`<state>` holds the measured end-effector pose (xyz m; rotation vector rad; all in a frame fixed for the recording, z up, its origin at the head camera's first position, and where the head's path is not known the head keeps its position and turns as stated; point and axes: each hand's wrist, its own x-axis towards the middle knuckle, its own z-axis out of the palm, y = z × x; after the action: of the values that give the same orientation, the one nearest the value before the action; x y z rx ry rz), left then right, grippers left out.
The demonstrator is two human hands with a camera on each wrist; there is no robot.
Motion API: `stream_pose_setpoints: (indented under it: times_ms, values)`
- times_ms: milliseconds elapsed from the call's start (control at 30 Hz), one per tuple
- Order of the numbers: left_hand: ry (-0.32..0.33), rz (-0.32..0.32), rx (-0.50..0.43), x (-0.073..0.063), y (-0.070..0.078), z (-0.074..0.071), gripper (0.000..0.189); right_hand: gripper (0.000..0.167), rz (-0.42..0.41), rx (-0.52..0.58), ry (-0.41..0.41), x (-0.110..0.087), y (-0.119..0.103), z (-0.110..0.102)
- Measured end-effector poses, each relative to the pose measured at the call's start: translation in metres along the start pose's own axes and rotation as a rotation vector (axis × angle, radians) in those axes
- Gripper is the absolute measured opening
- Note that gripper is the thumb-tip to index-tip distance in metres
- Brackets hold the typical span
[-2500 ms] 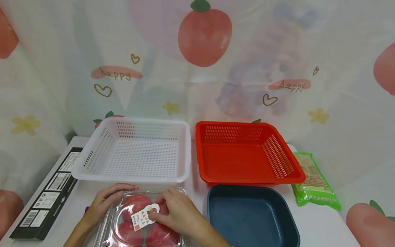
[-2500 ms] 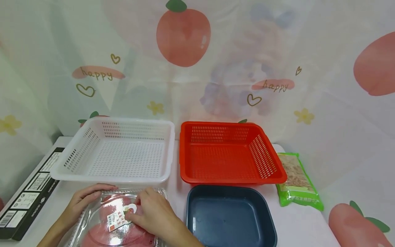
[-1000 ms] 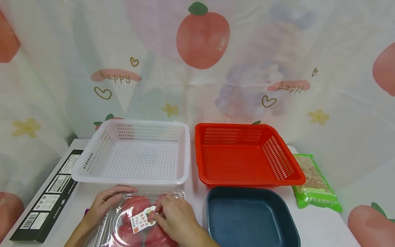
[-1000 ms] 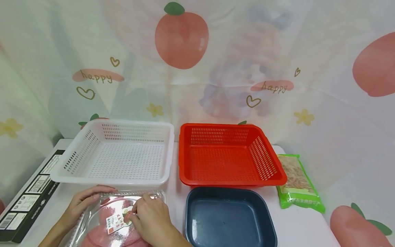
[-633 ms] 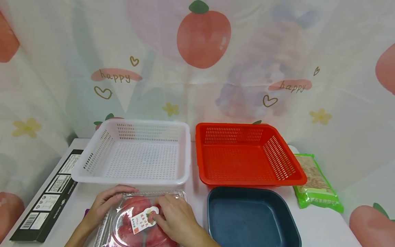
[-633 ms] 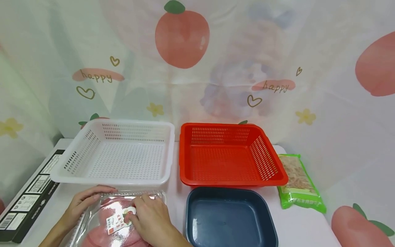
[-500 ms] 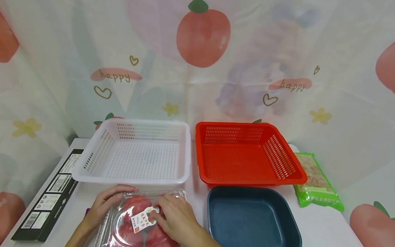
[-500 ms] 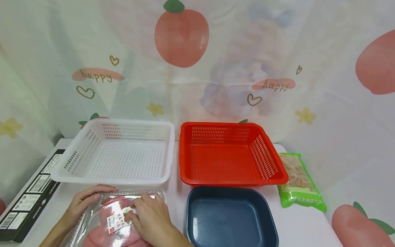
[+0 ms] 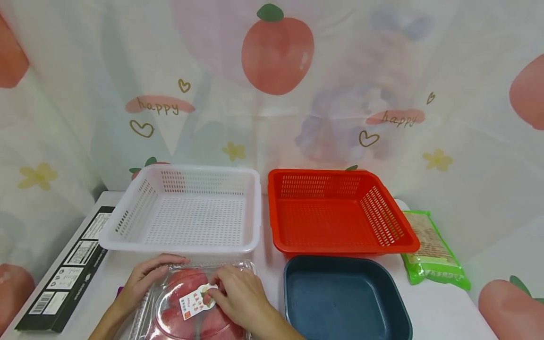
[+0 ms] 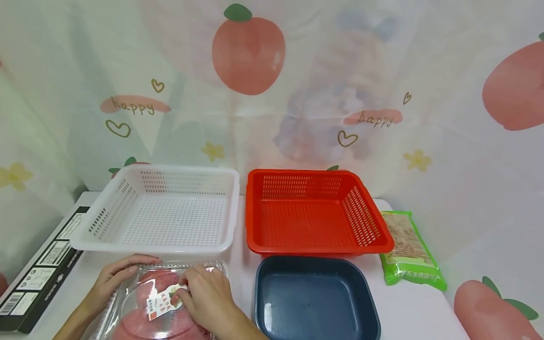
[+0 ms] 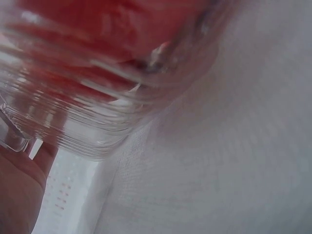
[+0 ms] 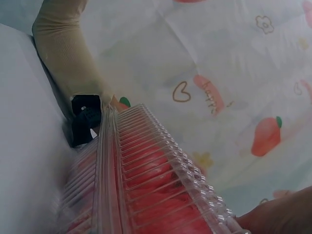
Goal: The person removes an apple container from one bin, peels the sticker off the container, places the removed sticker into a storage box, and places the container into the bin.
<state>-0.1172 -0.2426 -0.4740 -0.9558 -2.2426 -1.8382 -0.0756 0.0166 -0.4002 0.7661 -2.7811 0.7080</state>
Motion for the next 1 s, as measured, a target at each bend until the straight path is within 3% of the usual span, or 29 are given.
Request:
stream_pose_setpoints:
  times_ms: [433,533,800,1000]
  values:
    - [0.009,-0.017,-0.012,0.000,0.000,-0.001,0.038,0.007,-0.025,-0.011,0.007,0.004,0.001,0.002]
    - [0.011,-0.018,-0.010,0.000,0.000,0.000,0.038,0.007,-0.038,-0.013,-0.022,0.004,0.000,0.000]
    - [0.009,-0.015,-0.014,-0.002,0.001,-0.003,0.038,0.009,0.039,0.129,-0.174,0.005,0.004,-0.019]
    - [0.003,0.000,-0.020,0.000,0.001,-0.001,0.038,0.006,0.037,0.167,-0.186,0.005,0.007,-0.019]
